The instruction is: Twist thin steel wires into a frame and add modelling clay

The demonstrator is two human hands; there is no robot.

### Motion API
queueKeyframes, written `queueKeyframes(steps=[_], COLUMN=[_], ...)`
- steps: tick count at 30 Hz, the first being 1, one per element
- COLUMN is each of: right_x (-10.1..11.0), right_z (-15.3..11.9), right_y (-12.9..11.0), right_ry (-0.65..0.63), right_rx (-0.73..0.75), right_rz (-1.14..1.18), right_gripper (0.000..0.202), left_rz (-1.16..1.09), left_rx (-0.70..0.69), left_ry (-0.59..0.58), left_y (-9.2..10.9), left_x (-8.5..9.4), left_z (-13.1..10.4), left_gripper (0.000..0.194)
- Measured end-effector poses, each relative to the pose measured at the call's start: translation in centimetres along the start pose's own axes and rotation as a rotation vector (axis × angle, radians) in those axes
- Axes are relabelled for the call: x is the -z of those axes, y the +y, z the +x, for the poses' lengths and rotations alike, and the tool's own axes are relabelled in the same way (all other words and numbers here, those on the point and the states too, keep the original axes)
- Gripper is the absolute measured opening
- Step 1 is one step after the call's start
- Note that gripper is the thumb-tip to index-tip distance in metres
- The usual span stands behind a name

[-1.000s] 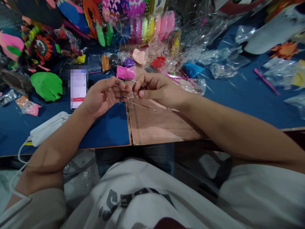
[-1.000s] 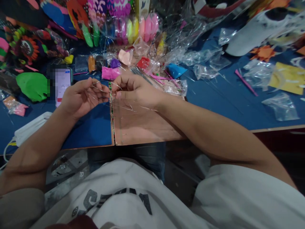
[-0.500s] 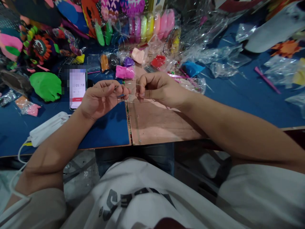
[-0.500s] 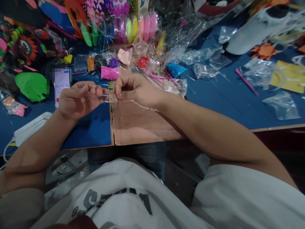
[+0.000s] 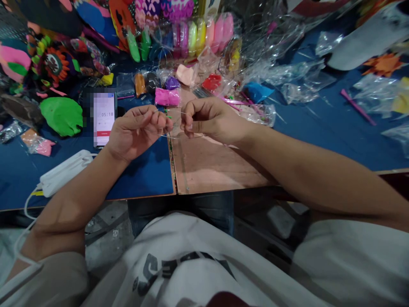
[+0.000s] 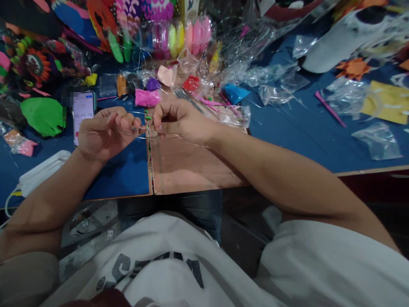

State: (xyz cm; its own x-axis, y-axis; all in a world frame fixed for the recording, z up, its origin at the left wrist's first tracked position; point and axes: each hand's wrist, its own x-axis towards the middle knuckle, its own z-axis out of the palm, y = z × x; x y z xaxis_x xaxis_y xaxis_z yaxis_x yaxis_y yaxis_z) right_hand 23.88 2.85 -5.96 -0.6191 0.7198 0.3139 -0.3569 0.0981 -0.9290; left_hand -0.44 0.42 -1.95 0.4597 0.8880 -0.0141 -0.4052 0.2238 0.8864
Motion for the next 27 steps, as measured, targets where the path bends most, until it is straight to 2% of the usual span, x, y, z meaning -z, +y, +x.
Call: queueKeyframes(steps=[7, 12, 16, 20, 22, 24, 27], right_x=[-0.1, 0.4, 0.2, -0.3, -0.5, -0.6, -0.6], right_z=[0.0, 0.3, 0.3, 0.1, 0.1, 0.1, 0.1], right_y=[0.2, 0.8, 0.7, 0.4, 0.3, 0.3, 0.4], right_ry=[0.07, 0.214, 0.301, 0.342, 0.343, 0.347, 0.385], right_rx=[-0.078, -0.075, -0.073, -0.083, -0.08, -0.077, -0.062], right_rz=[0.042, 0.159, 0.208, 0.195, 0.199, 0.154, -0.058], right_gripper=[0.034, 0.035, 0.034, 0.025, 0.019, 0.018, 0.025], left_rz=[-0.015, 0.031, 0.163, 0.184, 0.197, 0.233, 0.244], left_rx=[0.011, 0.057, 0.014, -0.077, -0.078, -0.042, 0.011], left_ry=[-0.011, 0.084, 0.183, 0.103, 0.081, 0.108, 0.121], left_y=[0.2, 0.5, -0.1, -1.1, -1.3, -1.3, -1.2], left_x=[0.4, 0.6, 0.8, 0.6, 0.4, 0.2, 0.0], left_z=[0.1, 0.5, 0.8, 0.6, 0.5, 0.4, 0.4], left_gripper=[0.023, 0.045, 0.038, 0.026, 0.025, 0.024, 0.023])
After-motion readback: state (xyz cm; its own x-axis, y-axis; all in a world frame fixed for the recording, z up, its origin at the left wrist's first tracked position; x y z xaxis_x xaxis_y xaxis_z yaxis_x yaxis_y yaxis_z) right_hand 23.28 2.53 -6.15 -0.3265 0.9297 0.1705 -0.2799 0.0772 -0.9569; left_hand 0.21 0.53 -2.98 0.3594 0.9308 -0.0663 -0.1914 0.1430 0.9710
